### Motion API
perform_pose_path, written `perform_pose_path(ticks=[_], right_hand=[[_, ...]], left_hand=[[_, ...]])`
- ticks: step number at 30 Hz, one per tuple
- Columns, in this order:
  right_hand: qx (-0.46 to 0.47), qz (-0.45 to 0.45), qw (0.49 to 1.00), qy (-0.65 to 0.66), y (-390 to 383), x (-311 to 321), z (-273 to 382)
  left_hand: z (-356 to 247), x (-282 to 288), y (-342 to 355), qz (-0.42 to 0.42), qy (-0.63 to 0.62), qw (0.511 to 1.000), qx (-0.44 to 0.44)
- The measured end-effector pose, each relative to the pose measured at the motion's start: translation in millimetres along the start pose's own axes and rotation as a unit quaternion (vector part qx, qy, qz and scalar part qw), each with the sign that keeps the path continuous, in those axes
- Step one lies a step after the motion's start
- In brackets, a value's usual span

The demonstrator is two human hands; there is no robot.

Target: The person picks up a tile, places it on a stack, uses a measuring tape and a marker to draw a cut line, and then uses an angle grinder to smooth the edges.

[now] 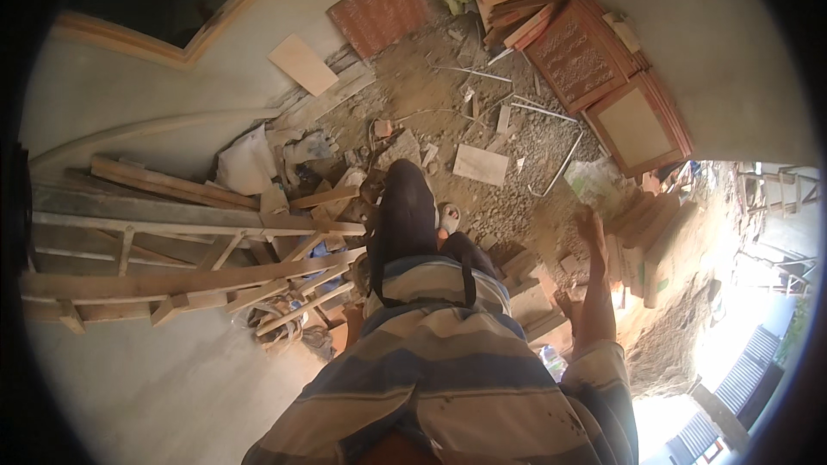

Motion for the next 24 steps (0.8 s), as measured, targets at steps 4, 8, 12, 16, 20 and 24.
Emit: perform_pose_path(ticks=[4, 8, 12, 16, 20, 24], right_hand=[[-0.018, 0.052, 0.987, 0.148, 112.0, 45.4, 149.7], [0.006, 0.049, 0.984, 0.174, 232.5, 82.6, 195.7], [0.027, -0.012, 0.982, 0.186, 400.2, 96.6, 258.8], [0.117, 0.037, 0.982, 0.141, 569.4, 72.9, 409.1], [0.363, -0.005, 0.932, -0.024, 719.3, 54.6, 632.7], [0.492, -0.084, 0.865, 0.048, 792.2, 25.5, 861.1]], left_hand=[[31.2, -75.9, -17.7, 0.007, -0.001, 1.000, -0.008], [86.4, -183.8, -37.7, 0.014, 0.002, 1.000, -0.001], [142.1, -299.1, -43.3, 0.004, -0.023, 1.000, 0.015], [130.1, -412.0, -84.4, -0.031, -0.045, 0.998, -0.007], [125.8, -510.0, -98.5, -0.013, -0.066, 0.998, -0.001], [131.8, -600.9, -104.7, 0.063, -0.068, 0.995, -0.041]])
Point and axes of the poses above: each hand's wrist, its own y-axis towards the middle knuckle, its own x-axis out of the back of the hand, z = x × y, the point moved 4 cm from there along y, towards the middle knuckle, and after that the axes turned 6 degrees about x, right-handed, at the moved point
